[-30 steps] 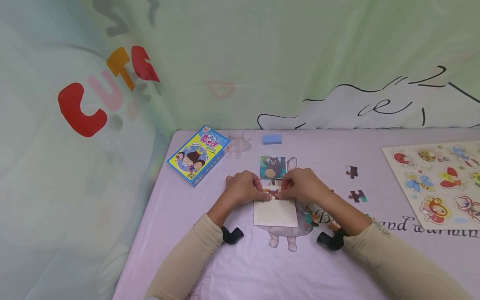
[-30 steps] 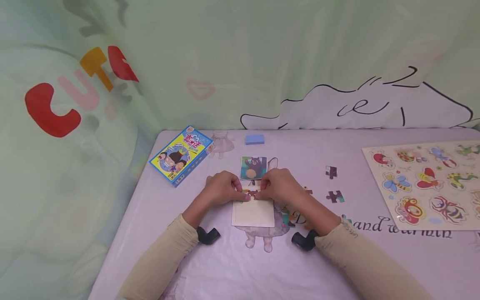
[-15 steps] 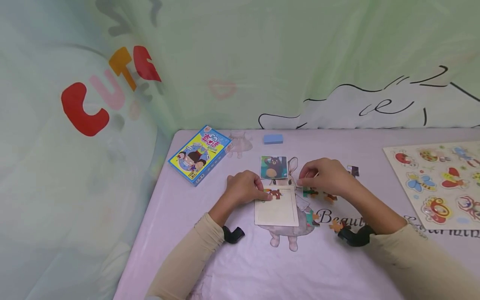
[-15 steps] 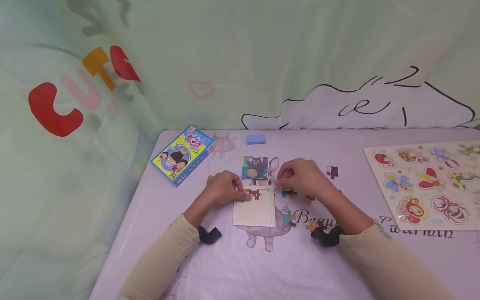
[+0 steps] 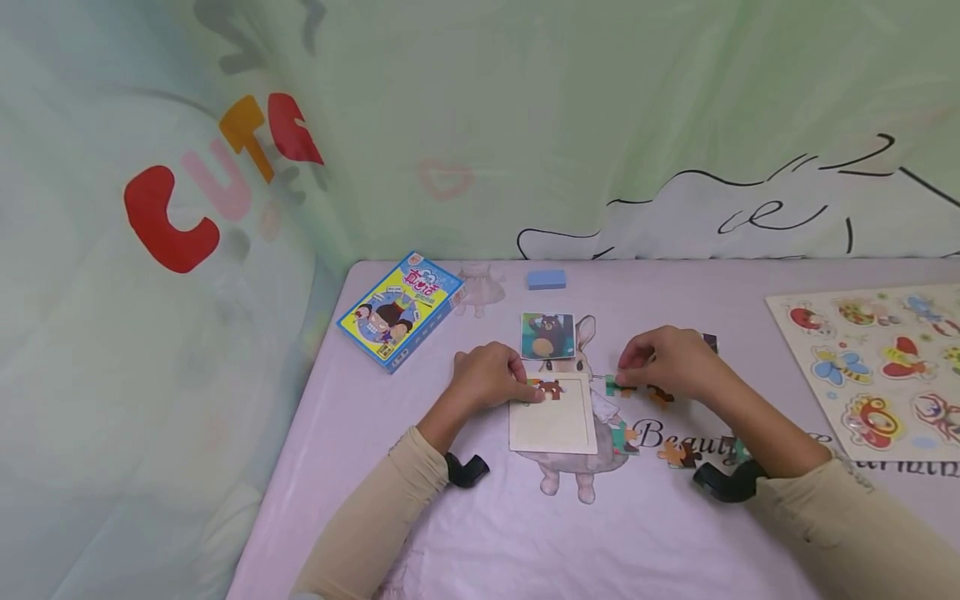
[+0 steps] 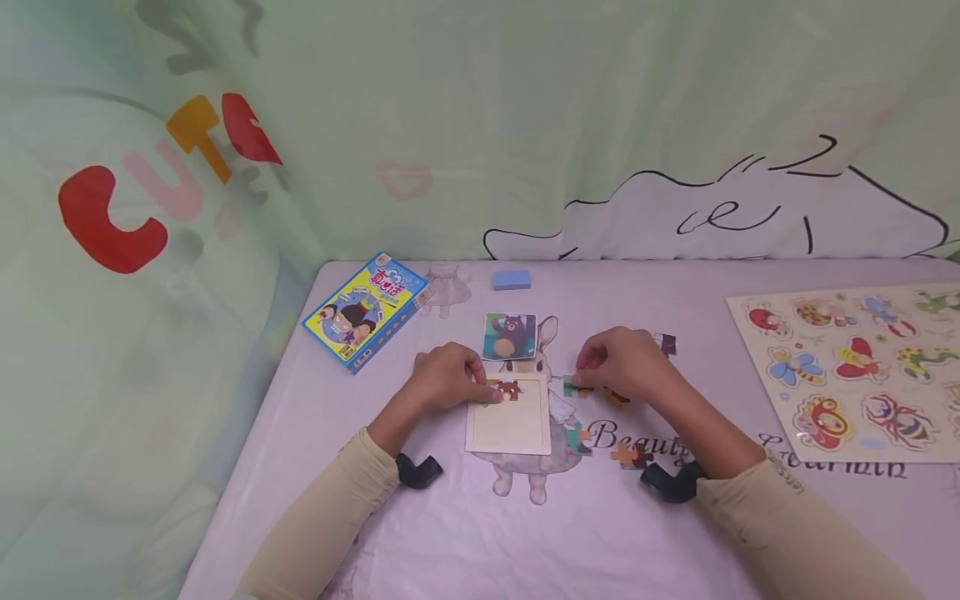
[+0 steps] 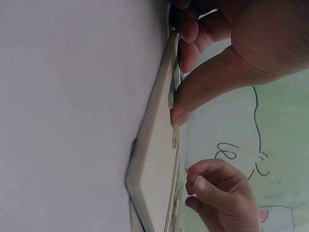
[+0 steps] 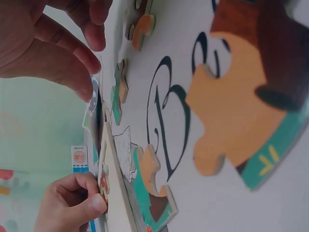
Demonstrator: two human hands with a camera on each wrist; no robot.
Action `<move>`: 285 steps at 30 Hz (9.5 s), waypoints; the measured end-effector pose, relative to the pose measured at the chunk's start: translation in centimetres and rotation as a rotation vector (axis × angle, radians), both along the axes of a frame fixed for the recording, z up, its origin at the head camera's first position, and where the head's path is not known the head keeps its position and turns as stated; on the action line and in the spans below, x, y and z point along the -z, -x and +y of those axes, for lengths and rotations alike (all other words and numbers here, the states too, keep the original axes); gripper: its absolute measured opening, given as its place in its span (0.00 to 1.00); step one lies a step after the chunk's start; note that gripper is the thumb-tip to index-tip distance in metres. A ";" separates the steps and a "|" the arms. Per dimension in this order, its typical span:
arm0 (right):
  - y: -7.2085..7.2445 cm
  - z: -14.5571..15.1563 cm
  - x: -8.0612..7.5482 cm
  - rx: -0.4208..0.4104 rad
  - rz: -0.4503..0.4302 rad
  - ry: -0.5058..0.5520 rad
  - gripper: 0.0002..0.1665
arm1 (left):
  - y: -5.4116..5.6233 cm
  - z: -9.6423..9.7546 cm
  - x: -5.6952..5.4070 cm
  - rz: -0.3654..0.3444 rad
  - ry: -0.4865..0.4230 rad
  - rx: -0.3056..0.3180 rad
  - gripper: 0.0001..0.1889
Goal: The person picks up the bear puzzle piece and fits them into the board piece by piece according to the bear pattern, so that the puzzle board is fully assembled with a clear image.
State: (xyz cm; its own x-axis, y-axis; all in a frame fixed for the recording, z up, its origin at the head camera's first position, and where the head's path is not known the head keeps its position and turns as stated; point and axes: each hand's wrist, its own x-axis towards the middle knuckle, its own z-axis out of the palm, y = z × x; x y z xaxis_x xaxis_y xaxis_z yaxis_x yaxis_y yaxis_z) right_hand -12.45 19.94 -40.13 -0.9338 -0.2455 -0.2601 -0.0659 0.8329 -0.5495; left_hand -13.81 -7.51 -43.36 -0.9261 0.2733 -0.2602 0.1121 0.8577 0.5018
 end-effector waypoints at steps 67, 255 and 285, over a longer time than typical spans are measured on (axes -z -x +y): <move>1.9 8.0 -0.2 0.132 -0.015 -0.078 0.25 | 0.0 0.0 -0.2 0.001 0.004 0.008 0.19; 0.3 -6.4 1.2 -0.048 0.002 -0.007 0.10 | 0.2 -0.1 0.3 -0.002 -0.003 0.021 0.20; -0.2 -5.8 0.9 -0.011 -0.034 -0.051 0.12 | -0.5 3.7 -1.7 0.072 0.056 0.004 0.20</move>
State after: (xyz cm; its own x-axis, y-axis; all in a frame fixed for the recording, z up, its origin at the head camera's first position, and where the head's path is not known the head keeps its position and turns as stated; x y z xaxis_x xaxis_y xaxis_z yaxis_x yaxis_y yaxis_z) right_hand -12.24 14.18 -40.99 -0.9216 -0.2411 -0.3042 -0.0568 0.8590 -0.5088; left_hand -13.35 -3.80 -41.69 -0.9419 0.2636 -0.2081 0.1494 0.8838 0.4433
